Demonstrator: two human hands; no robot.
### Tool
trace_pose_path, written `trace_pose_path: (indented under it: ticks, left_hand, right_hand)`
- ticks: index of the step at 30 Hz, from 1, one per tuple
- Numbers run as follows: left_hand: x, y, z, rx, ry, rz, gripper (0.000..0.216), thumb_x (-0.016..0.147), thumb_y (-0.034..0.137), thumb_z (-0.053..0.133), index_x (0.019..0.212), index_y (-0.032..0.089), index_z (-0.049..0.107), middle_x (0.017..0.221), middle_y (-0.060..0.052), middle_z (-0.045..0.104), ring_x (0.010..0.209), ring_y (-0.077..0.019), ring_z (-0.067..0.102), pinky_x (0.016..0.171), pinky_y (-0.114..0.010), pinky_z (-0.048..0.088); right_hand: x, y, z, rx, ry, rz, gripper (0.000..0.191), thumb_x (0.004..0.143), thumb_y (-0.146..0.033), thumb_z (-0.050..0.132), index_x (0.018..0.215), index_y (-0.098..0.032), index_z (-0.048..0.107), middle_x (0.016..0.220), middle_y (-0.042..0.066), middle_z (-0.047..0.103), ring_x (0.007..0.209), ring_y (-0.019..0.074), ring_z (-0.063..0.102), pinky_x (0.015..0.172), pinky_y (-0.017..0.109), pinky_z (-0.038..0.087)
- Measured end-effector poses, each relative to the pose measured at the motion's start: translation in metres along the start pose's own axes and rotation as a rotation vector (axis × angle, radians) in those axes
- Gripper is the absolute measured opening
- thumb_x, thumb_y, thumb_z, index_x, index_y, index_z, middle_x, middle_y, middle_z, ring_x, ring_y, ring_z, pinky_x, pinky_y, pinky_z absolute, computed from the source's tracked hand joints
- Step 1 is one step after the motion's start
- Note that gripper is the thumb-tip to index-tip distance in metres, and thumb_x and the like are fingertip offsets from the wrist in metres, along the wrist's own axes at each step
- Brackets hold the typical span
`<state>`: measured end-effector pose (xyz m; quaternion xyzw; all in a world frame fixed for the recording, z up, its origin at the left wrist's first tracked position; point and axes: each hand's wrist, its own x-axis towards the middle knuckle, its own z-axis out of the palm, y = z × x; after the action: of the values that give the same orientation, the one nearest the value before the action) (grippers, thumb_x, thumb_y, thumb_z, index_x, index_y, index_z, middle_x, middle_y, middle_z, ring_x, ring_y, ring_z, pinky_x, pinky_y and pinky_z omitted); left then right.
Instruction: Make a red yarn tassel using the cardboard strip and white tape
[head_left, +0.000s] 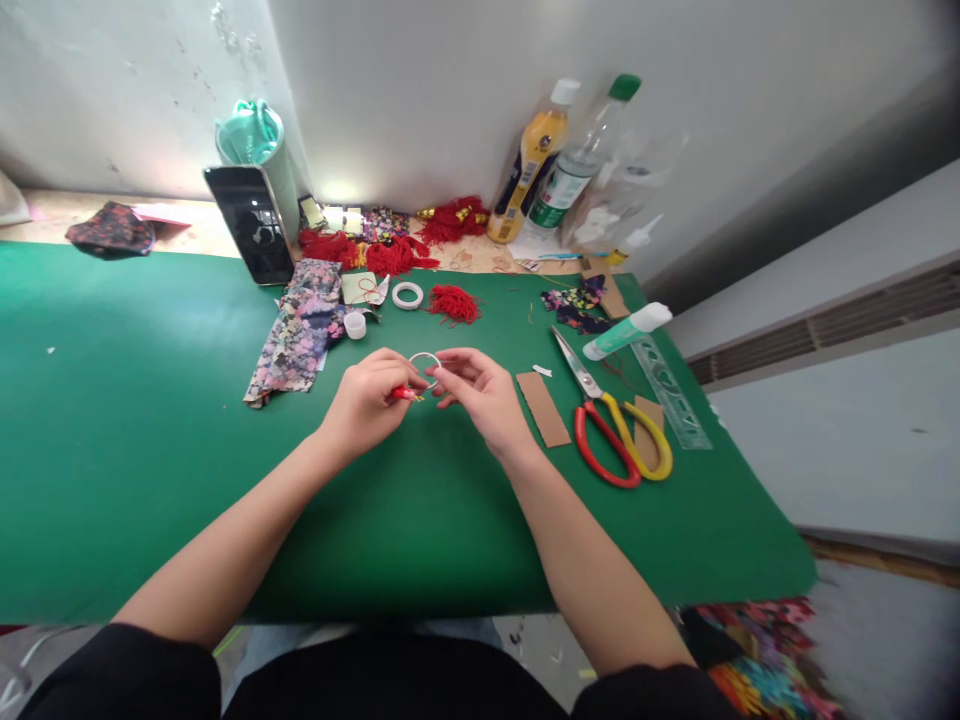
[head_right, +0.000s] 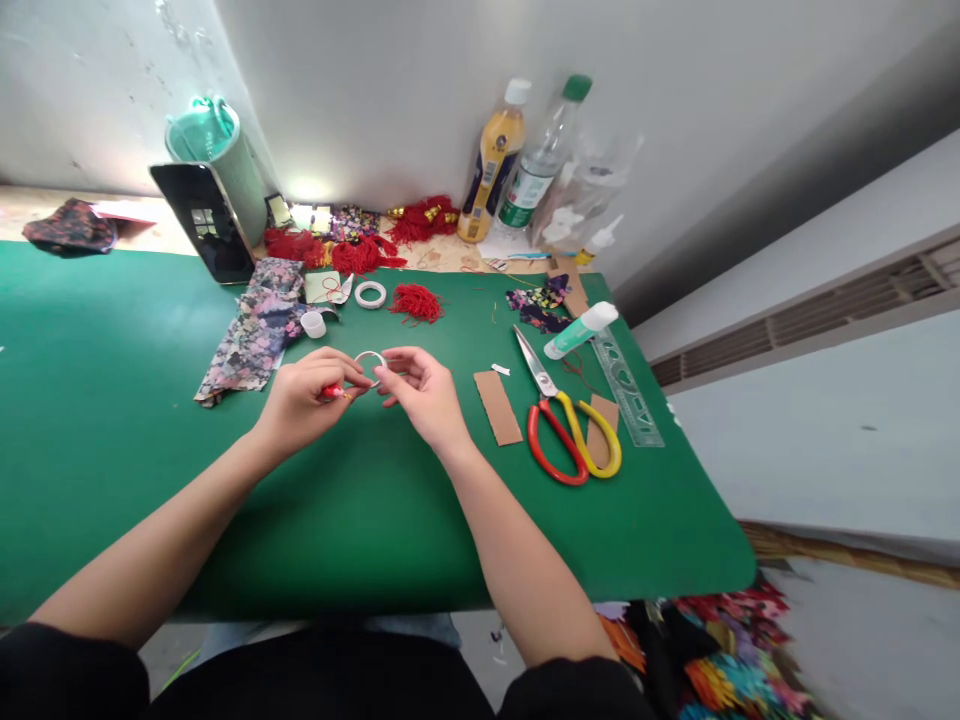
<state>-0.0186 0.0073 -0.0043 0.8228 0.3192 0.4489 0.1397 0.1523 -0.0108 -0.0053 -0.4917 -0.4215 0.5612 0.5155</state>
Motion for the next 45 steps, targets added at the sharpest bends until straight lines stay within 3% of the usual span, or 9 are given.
trace_pose_path:
  ticks: [6,8,11,14,16,26,29,34,45]
  left_hand:
    - [-0.001,0.006,0.005,-0.029,0.004,0.069,0.021,0.08,0.001,0.056,0.068,0.018,0.061,0.071,-0.002,0.073,0.08,-0.0156,0.067,0.07,-0.027,0.058]
    - [-0.001,0.009,0.006,-0.101,0.081,-0.071,0.026,0.08,0.006,0.059,0.058,0.018,0.052,0.08,-0.005,0.074,0.088,-0.0172,0.068,0.074,-0.03,0.059]
    - [0.002,0.016,0.006,-0.321,0.23,-0.44,0.041,0.075,0.021,0.068,0.052,0.018,0.035,0.111,-0.011,0.069,0.099,-0.0222,0.068,0.072,-0.032,0.062]
    - [0.007,0.024,0.003,-0.651,0.236,-0.767,0.046,0.07,0.032,0.074,0.053,0.018,0.033,0.098,-0.01,0.071,0.087,-0.0226,0.072,0.068,-0.034,0.064]
    - [0.01,0.029,0.002,-0.753,0.219,-0.862,0.048,0.067,0.035,0.075,0.052,0.018,0.033,0.084,-0.008,0.072,0.078,-0.0208,0.072,0.066,-0.034,0.063]
    - [0.008,0.028,0.002,-0.693,0.209,-0.843,0.046,0.059,0.023,0.079,0.045,0.018,0.036,0.071,-0.004,0.072,0.062,-0.0129,0.065,0.066,-0.029,0.058]
    - [0.01,0.027,0.001,-0.778,0.207,-0.954,0.047,0.055,0.024,0.08,0.043,0.017,0.035,0.069,-0.005,0.071,0.06,-0.0129,0.064,0.066,-0.03,0.058]
    - [0.009,0.017,0.005,-0.781,0.152,-1.166,0.022,0.049,0.02,0.081,0.051,0.012,0.061,0.053,-0.001,0.063,0.054,-0.0125,0.062,0.066,-0.03,0.057]
    - [0.004,0.01,0.008,-0.745,0.105,-1.05,0.031,0.054,0.036,0.084,0.062,0.012,0.067,0.063,-0.003,0.068,0.061,-0.0133,0.065,0.077,-0.034,0.06]
  right_hand:
    - [-0.001,0.002,0.002,-0.018,0.043,-0.048,0.033,0.065,-0.041,0.08,0.087,-0.018,0.07,0.068,-0.001,0.069,0.058,0.012,0.064,0.056,0.028,0.057]
    - [0.0,0.002,0.0,-0.006,0.089,-0.064,0.03,0.065,-0.038,0.08,0.085,-0.018,0.072,0.067,0.0,0.071,0.057,0.012,0.065,0.06,0.03,0.059]
    - [0.0,0.002,-0.001,0.041,0.164,-0.087,0.025,0.065,-0.034,0.08,0.083,-0.018,0.074,0.07,0.0,0.073,0.06,0.0122,0.066,0.064,0.03,0.06]
    - [-0.001,0.002,0.0,0.015,0.195,-0.109,0.018,0.067,-0.032,0.078,0.077,-0.018,0.075,0.069,0.0,0.073,0.061,0.0127,0.067,0.065,0.03,0.06]
    - [-0.002,0.002,0.002,-0.029,0.227,-0.137,0.017,0.067,-0.033,0.078,0.074,-0.018,0.074,0.066,0.0,0.072,0.059,0.0132,0.066,0.063,0.03,0.06]
    - [-0.012,-0.003,0.007,-0.188,0.264,-0.221,0.019,0.07,-0.035,0.073,0.07,-0.017,0.066,0.055,-0.003,0.063,0.044,0.011,0.06,0.048,0.025,0.052]
    - [-0.009,0.001,0.007,-0.178,0.209,-0.145,0.02,0.07,-0.035,0.072,0.065,-0.017,0.063,0.048,-0.004,0.061,0.041,0.0109,0.059,0.047,0.024,0.052]
    - [0.0,0.014,0.003,-0.187,0.126,0.028,0.024,0.066,-0.034,0.073,0.056,-0.017,0.059,0.044,-0.003,0.06,0.038,0.0115,0.058,0.047,0.025,0.051]
    - [0.01,0.003,-0.011,-0.23,0.038,-0.022,0.035,0.061,-0.048,0.079,0.062,-0.016,0.066,0.053,0.001,0.065,0.047,0.0127,0.061,0.052,0.027,0.053]
